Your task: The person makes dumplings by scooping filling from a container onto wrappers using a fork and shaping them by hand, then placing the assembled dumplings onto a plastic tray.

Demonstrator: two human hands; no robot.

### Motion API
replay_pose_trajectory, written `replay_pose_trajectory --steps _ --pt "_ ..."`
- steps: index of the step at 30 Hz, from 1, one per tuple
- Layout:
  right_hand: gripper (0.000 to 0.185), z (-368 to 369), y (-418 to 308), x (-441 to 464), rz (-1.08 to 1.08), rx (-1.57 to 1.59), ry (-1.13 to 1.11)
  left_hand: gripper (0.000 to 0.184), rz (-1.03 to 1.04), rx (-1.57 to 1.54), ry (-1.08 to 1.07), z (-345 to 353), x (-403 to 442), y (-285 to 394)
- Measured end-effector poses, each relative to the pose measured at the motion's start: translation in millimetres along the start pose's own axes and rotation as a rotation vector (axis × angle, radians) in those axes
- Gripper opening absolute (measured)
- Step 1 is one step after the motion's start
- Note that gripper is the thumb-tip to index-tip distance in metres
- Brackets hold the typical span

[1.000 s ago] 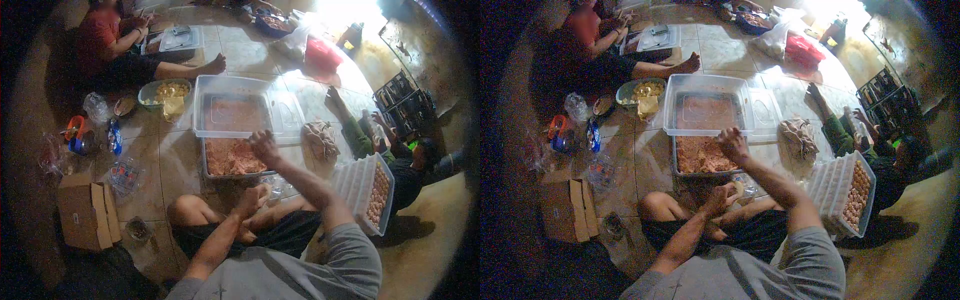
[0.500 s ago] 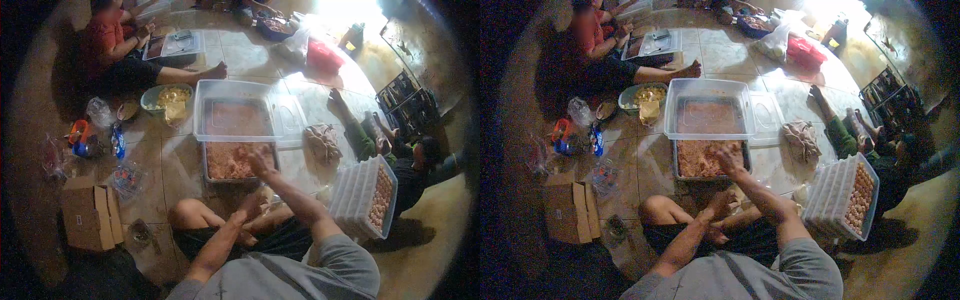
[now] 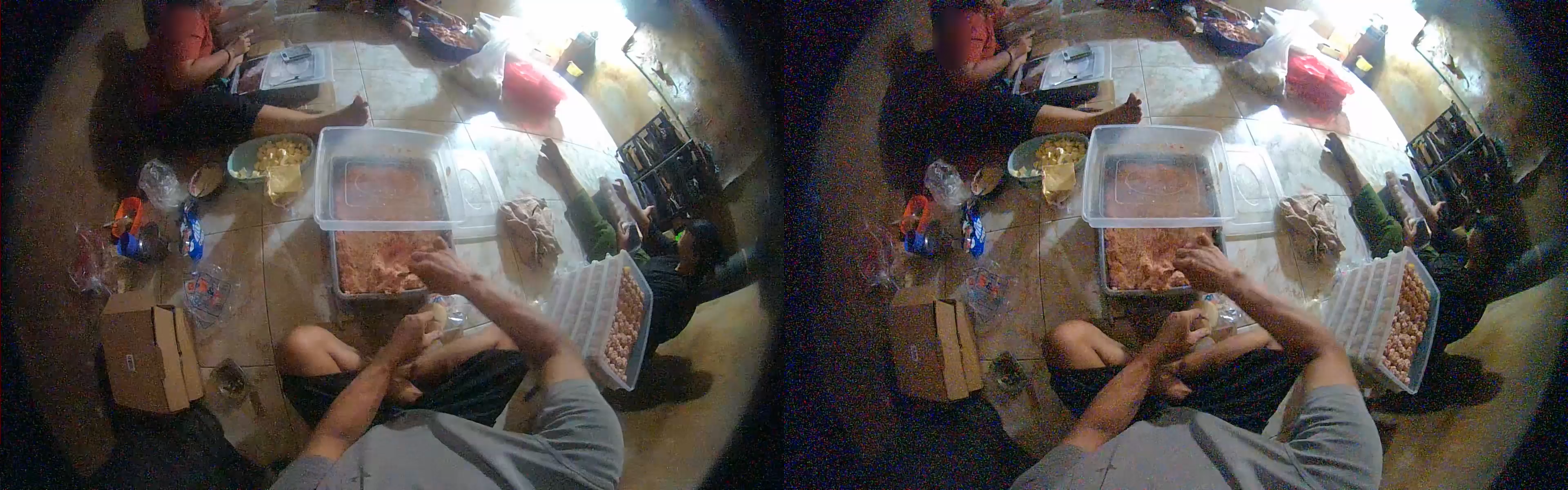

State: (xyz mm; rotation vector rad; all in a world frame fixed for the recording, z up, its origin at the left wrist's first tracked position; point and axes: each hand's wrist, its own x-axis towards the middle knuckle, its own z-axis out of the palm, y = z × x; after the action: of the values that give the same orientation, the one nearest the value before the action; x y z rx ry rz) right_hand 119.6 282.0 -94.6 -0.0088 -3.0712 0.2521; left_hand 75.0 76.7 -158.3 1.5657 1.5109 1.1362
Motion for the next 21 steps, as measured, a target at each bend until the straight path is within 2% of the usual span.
replay_pose_trajectory --steps 1,3,4,5,6,8,9,11,12,14,15,17,18,19,21 --pt "0.03 -16.1 0.1 2.4 0.003 0.005 -0.003 0.03 -0.145 -0.166 -0.014 -6.3 -2.4 11.6" --pt "0.028 -65.7 -5.9 12.1 0.137 0.096 -0.374 0.028 -0.159 -0.174 -0.023 -15.6 0.2 25.9" --pt "0.026 -55.3 2.1 8.3 0.297 0.169 -0.332 0.027 -0.176 -0.184 -0.028 -15.3 1.3 27.6" --pt "0.026 -32.5 12.2 8.4 0.298 0.168 -0.337 0.027 -0.176 -0.189 -0.028 -7.3 3.8 16.8" --pt "0.027 3.1 26.6 4.9 0.4 0.345 -0.16 0.028 -0.169 -0.185 -0.028 9.2 5.9 -4.0" --pt "0.028 12.8 12.1 6.0 0.301 0.163 -0.032 0.03 -0.156 -0.174 -0.029 10.0 7.2 -3.1" --pt "0.028 -4.3 -6.3 11.9 0.098 -0.192 -0.082 0.031 -0.187 -0.239 -0.042 -9.1 8.2 18.0" --pt "0.022 -34.6 -7.7 21.2 0.138 0.158 -0.244 0.031 -0.235 -0.312 -0.075 -15.5 -1.8 30.7" --pt "0.022 -32.0 -5.4 17.2 0.145 0.155 -0.239 0.027 -0.243 -0.252 -0.099 -14.6 0.5 27.6" --pt "0.017 -14.0 5.7 7.5 0.302 0.342 -0.039 0.023 -0.24 -0.193 -0.114 -14.6 7.9 27.4" --pt "0.017 -2.0 7.6 6.0 0.299 0.34 -0.037 0.022 -0.228 -0.283 -0.125 -15.6 9.0 28.8" --pt "0.015 22.5 -3.0 3.7 0.502 0.029 -0.017 0.021 -0.222 -0.366 -0.143 -15.1 5.7 32.5" --pt "0.013 26.7 -22.3 0.8 0.236 -0.183 0.362 0.02 -0.273 -0.421 -0.138 -16.5 6.9 34.7" --pt "0.013 9.8 -25.2 3.4 0.241 -0.182 0.375 0.021 -0.325 -0.476 -0.134 -16.6 7.0 35.6" --pt "0.016 -26.2 -29.5 1.8 0.331 0.261 -0.115 0.024 -0.273 -0.352 -0.154 -17.4 3.0 32.5"
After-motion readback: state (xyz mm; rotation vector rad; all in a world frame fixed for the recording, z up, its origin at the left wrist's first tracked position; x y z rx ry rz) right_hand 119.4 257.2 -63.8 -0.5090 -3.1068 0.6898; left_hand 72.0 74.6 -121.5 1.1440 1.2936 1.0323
